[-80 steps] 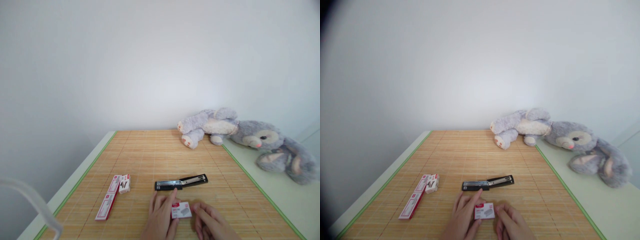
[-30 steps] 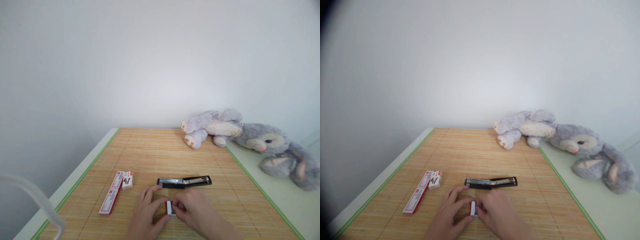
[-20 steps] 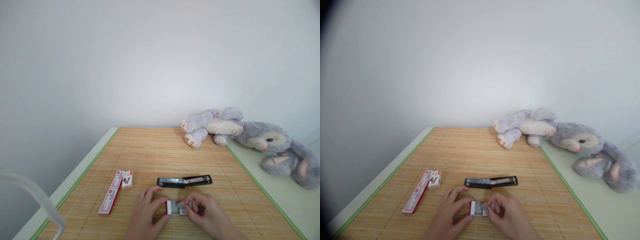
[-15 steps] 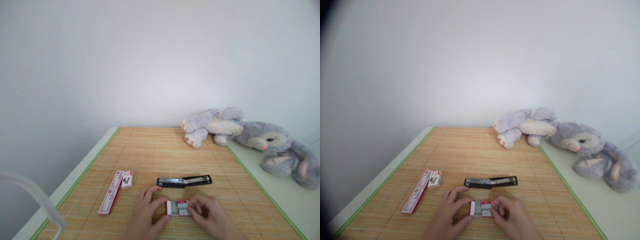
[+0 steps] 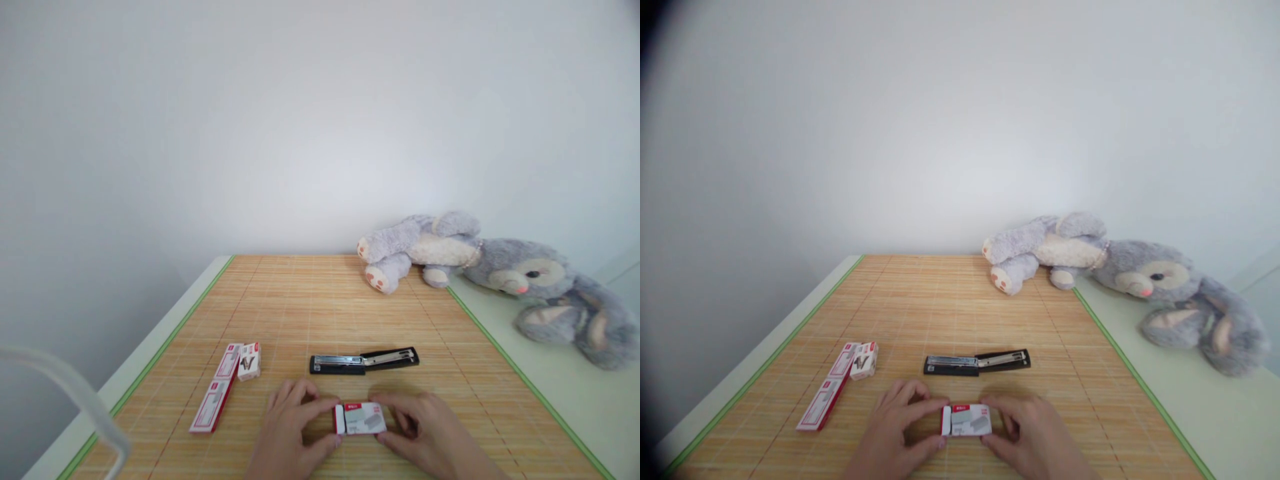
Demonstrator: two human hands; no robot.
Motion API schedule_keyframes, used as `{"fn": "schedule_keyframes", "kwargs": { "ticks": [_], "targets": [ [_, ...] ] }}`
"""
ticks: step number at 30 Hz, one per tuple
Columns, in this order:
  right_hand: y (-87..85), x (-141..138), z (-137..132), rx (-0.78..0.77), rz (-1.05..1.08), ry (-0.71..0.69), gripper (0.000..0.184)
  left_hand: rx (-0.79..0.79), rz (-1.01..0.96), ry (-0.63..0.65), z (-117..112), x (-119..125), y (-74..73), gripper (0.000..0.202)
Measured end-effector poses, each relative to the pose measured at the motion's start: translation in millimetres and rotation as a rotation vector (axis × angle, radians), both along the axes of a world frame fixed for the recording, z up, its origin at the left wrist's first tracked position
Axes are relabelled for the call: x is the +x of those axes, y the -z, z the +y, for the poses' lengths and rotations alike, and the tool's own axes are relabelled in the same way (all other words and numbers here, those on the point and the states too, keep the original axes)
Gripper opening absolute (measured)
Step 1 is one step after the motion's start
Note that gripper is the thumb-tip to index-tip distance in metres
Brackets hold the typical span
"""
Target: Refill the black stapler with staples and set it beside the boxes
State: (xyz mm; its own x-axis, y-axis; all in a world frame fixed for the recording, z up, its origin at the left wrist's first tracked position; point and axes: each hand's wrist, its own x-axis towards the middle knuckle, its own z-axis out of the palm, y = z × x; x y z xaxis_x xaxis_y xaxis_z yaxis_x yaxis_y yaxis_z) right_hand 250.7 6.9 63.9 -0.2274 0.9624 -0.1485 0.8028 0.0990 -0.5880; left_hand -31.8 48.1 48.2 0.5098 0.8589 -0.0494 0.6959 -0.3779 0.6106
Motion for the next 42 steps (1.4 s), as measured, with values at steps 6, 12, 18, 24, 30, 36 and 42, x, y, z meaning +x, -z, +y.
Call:
{"fn": "schedule_keyframes", "kwargs": {
  "ticks": [6,12,18,24,30,36,42],
  "targets": [
    [-6.4,-15.7,1.6,0.017,0.020,-0.020,0.012,-0.018,0.031,-0.010,2.4,4.2,-2.3,0.052],
    [-13.3,-16.9,1.8,0.004,-0.041,0.011,0.022,0.006,-0.002,0.002,1.8,0.7,5.3,0.056],
    [-24.2,-30.6,4.9,0.020,-0.035,0.071,0.048,0.150,-0.266,-0.207,6.5,-9.8,24.4,0.024],
    [-25.6,-54.6,16.2,0.057,0.012,-0.018,0.023,0.380,-0.083,-0.322,36.5,-1.3,29.2,0.051],
    [-29.4,-52.9,22.2,0.114,-0.009,-0.032,0.017,0.314,-0.019,-0.225,39.4,0.1,20.8,0.028],
    [-32.3,-48.5,30.3,0.325,0.006,0.016,0.014,0.309,0.033,-0.131,26.0,-1.9,17.4,0.035],
    [-28.4,-49.4,32.2,0.295,-0.009,-0.005,0.013,0.282,0.022,-0.109,20.1,-0.7,14.7,0.036]
  ]
}}
